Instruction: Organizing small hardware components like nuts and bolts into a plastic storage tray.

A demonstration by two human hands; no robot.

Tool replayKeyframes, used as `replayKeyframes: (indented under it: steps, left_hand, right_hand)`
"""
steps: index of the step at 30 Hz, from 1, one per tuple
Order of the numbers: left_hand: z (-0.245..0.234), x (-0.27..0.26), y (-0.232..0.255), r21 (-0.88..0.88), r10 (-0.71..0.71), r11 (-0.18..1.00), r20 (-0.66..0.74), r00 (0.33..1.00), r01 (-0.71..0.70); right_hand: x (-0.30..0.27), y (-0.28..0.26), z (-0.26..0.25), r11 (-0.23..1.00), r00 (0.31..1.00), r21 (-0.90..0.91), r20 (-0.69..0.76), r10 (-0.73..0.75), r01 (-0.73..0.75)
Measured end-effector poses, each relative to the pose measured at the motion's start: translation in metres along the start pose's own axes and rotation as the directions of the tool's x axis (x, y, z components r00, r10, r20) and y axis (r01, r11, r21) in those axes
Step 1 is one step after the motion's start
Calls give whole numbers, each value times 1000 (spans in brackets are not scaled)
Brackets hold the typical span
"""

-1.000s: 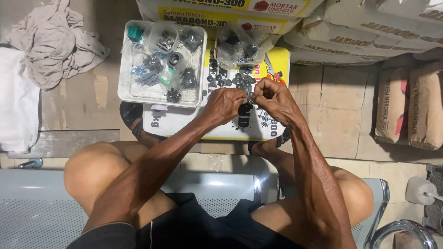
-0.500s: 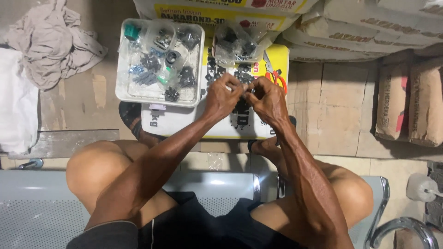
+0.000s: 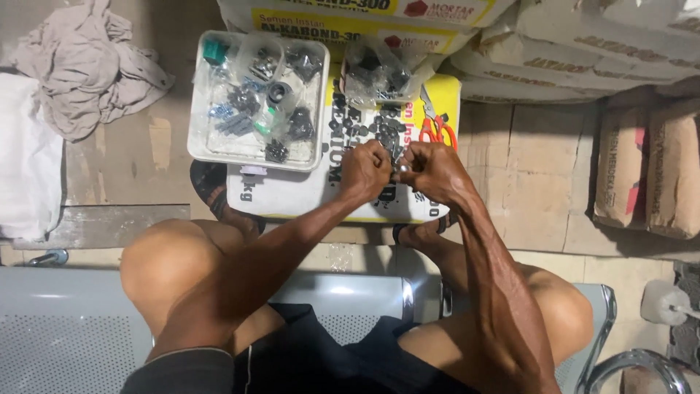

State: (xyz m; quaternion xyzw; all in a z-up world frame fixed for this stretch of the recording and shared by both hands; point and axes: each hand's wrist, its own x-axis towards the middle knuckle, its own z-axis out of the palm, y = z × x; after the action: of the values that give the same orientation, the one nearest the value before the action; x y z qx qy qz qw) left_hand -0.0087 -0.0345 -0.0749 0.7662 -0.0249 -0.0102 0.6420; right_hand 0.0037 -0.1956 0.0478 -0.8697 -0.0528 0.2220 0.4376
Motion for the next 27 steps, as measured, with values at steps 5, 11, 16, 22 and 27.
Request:
replayKeyframes:
  steps: [5,11,16,22,27]
  left_hand:
    - [0,-13,-54,188,-17,982,-45,999,25]
    - [-10,-15,-59,236,-107,963,-97,990,127]
    - [-11,-25,-85,263,-230,929,-145,962,262]
    - [-22,-22,-76,287,-393,864,-132,910,415]
    - [-25,-33,-66,192,-406,889,-90,909,416]
  right_hand:
    - [-8,2,-16,994,993,-18,-45,107,-108]
    - [30,106,35,829,969,-542,-246,1,-139]
    - [32,110,57,699,930,-710,-305,-205,-79]
    - [65,100,80,716,837,-683,-300,-457,146]
    - [96,86,115,701,851,-635,-129,-510,324]
